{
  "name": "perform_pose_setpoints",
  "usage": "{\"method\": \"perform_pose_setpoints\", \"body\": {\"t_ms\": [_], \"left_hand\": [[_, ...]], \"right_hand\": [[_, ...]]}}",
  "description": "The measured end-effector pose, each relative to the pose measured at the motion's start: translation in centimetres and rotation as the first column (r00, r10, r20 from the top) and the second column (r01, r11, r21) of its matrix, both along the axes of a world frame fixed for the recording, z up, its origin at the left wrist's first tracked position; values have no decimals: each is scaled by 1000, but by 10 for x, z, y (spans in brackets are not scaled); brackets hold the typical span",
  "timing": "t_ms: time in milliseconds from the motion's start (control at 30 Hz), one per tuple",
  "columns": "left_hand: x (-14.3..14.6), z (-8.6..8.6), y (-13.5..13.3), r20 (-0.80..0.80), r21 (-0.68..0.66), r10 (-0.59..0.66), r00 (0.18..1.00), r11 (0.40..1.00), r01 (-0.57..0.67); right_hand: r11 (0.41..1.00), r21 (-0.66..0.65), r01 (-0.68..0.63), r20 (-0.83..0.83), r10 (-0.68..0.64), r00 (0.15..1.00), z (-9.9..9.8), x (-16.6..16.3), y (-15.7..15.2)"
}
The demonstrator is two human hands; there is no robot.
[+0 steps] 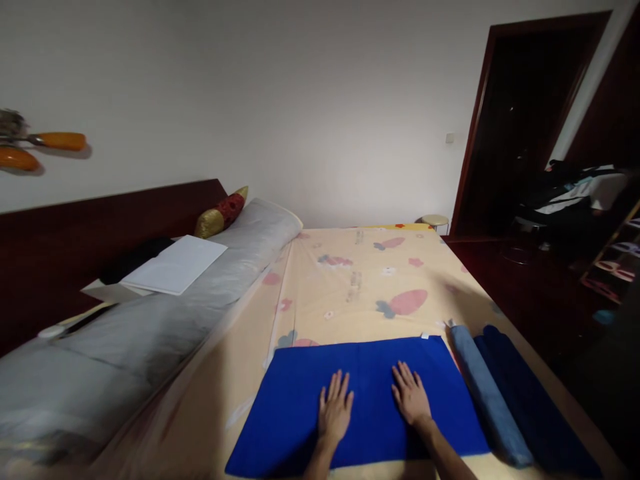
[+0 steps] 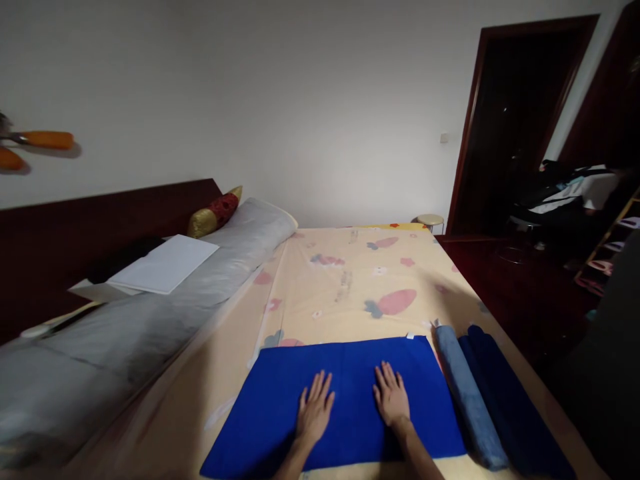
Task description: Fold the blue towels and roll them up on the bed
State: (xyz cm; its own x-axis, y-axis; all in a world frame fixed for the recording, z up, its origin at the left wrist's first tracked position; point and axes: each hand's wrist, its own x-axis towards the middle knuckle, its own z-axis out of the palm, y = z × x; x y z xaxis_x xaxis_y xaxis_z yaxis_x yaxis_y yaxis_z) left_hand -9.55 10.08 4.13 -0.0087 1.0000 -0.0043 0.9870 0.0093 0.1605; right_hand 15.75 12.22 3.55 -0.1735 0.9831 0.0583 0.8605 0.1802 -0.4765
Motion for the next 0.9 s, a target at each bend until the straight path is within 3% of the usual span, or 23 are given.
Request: {"method": "perform_pose_setpoints", "body": {"t_ms": [67,133,200,267,333,433,533,633,700,767,833,900], "left_hand": [[-51,-1,-2,-67,25,244,968,970,-242],[-100,-4,-7,-118,47,443,889,896,-441],[-132,-7,-12,-127,50,540,832,841,-538],[-137,-9,-14,-113,43,564,818,825,-563],[-113,-9,-10,-93,45,471,877,882,-469],[-44,-8,5,-43,65,143,989,988,-140],[20,-8,28,32,38,-161,986,986,160],[30,-4,54,57,11,-275,960,961,275],[-2,-1,69,32,4,-182,983,983,182],[-54,1,79,-24,1,12,1000,1000,-12],[-111,0,85,-83,8,241,967,971,-241],[-155,-4,87,-113,37,372,921,928,-370]], "right_hand": [[991,11,132,3,-132,991,-8,41,5],[967,44,252,-70,-249,966,-20,78,3],[933,96,348,-201,-324,924,-34,102,-2],[906,136,401,-265,-356,896,-44,102,-9],[923,137,360,-208,-328,921,-48,77,-14],[991,78,109,-87,-102,991,-40,9,-17],[988,69,-139,-48,143,989,-25,-53,-5],[964,62,-258,-22,260,965,-12,-63,24],[981,36,-190,-6,191,982,-9,-35,46],[1000,21,0,-3,0,1000,-11,10,66],[977,56,207,-43,-205,978,-19,55,78],[942,117,315,-115,-302,946,-29,86,83]]}}
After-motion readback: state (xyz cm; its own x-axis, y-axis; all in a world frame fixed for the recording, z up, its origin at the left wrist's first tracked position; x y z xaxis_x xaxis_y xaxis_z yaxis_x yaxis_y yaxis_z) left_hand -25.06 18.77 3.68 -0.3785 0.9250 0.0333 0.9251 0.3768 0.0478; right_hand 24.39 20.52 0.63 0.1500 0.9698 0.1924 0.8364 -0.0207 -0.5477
